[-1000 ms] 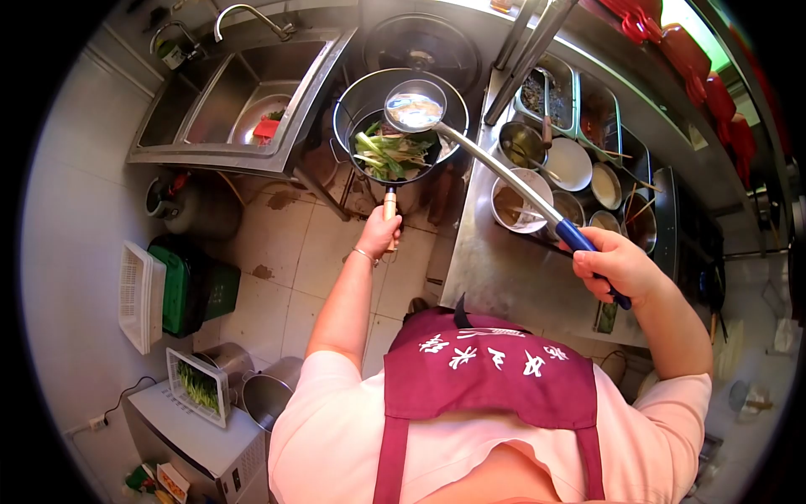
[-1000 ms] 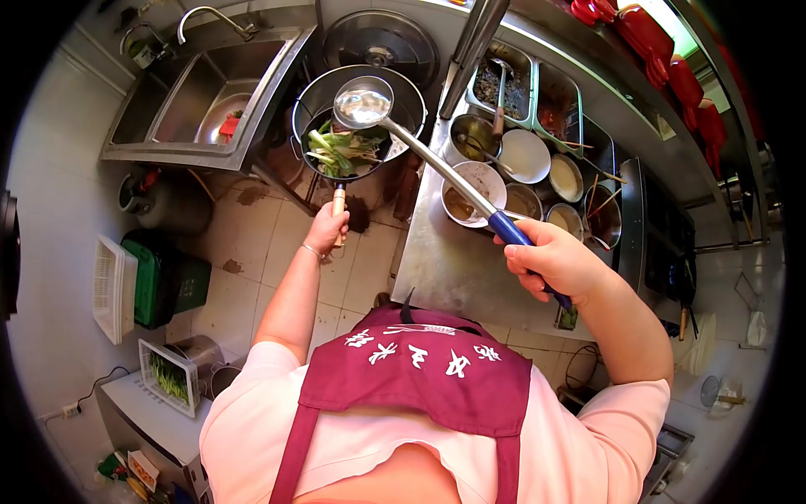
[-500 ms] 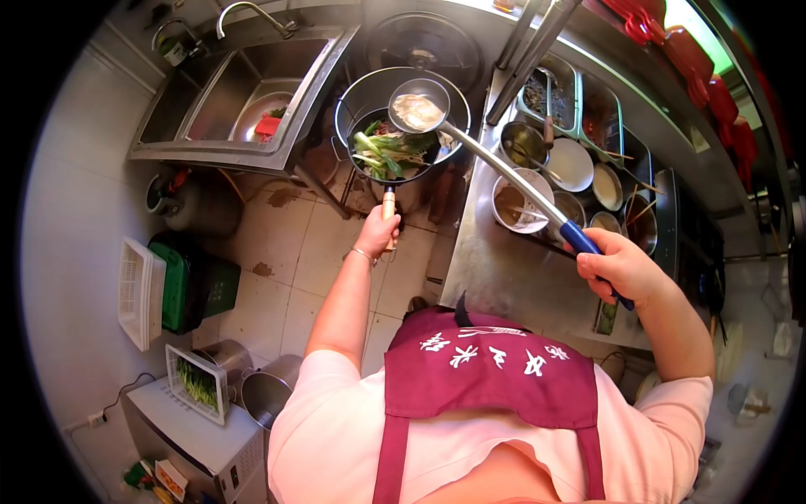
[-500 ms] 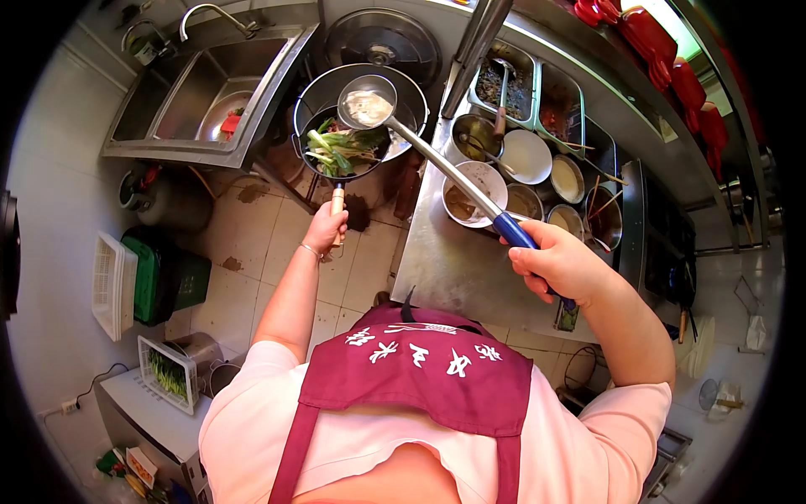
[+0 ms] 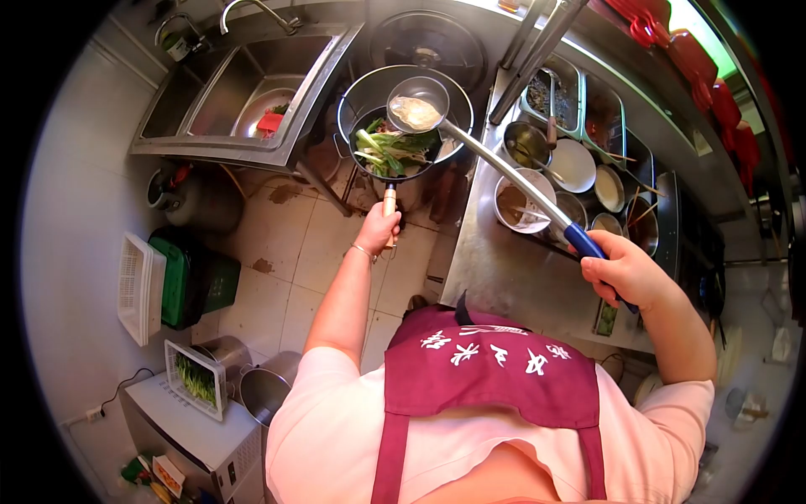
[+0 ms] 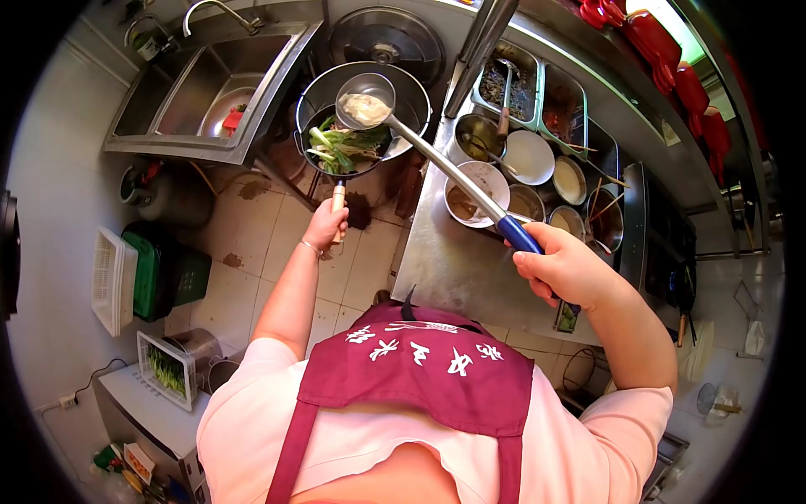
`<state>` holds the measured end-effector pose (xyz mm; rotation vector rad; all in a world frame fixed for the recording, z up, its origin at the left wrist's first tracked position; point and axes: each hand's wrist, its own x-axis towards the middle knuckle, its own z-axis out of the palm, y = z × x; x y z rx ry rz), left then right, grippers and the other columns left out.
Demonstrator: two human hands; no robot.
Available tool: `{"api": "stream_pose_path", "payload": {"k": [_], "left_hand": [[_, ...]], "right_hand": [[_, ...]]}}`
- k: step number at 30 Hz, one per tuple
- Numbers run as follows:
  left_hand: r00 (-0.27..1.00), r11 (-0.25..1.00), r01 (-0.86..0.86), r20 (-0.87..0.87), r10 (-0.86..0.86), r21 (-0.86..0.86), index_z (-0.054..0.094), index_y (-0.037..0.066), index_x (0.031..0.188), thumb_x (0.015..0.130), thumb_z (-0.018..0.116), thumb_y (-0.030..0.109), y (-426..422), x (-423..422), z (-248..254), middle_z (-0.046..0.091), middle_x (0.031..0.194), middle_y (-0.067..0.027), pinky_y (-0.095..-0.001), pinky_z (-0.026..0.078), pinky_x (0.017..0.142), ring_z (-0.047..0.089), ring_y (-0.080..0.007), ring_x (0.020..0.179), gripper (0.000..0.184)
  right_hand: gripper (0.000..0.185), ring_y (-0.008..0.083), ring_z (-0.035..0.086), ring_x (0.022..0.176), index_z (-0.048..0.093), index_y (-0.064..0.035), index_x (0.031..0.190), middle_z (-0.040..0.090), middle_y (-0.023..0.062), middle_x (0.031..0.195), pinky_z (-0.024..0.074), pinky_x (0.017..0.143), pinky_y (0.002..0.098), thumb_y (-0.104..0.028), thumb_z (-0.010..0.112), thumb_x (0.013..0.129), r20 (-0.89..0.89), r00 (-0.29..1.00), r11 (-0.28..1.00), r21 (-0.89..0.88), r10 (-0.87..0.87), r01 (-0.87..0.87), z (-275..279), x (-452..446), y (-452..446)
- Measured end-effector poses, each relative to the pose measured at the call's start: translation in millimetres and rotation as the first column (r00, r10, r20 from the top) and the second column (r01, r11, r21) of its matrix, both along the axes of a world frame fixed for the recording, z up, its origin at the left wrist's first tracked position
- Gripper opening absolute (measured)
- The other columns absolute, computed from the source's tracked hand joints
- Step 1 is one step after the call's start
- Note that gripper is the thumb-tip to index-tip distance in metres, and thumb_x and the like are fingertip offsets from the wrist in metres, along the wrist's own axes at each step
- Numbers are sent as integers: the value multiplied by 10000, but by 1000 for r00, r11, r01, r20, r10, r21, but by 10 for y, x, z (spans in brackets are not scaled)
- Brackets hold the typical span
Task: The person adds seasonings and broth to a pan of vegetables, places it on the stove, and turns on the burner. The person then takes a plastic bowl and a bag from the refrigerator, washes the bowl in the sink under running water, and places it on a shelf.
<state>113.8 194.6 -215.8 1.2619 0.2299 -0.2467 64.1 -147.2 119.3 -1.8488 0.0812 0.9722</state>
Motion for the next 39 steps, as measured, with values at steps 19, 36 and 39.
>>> {"api": "stream_pose_path", "payload": {"k": [19,36,39], "left_hand": [[1000,998,-14,-14,13,-65,431,63,957,844,533,83,132,-16,-31,463,686,-3,-237,416,414,463,-82,513,154],[999,999,-20,-27,19,-36,424,45,1001,854,509,89,153,-42,-10,451,706,-3,-223,408,422,442,-71,513,175],[999,1000,-23,-25,23,-21,423,46,1002,852,514,91,144,-48,-21,451,701,-4,-223,408,421,444,-73,513,181]], "right_hand": [[281,66,437,443,434,9,1106,471,6,671,370,380,232,-86,524,857,47,998,994,-108,37,-31,39,-32,20],[321,87,468,459,428,1,1145,474,6,641,381,395,255,-114,538,867,167,973,944,-316,158,-99,83,6,28],[338,126,508,519,437,6,1152,518,57,688,418,458,294,-126,546,862,210,951,910,-394,227,-130,83,26,19]]}}
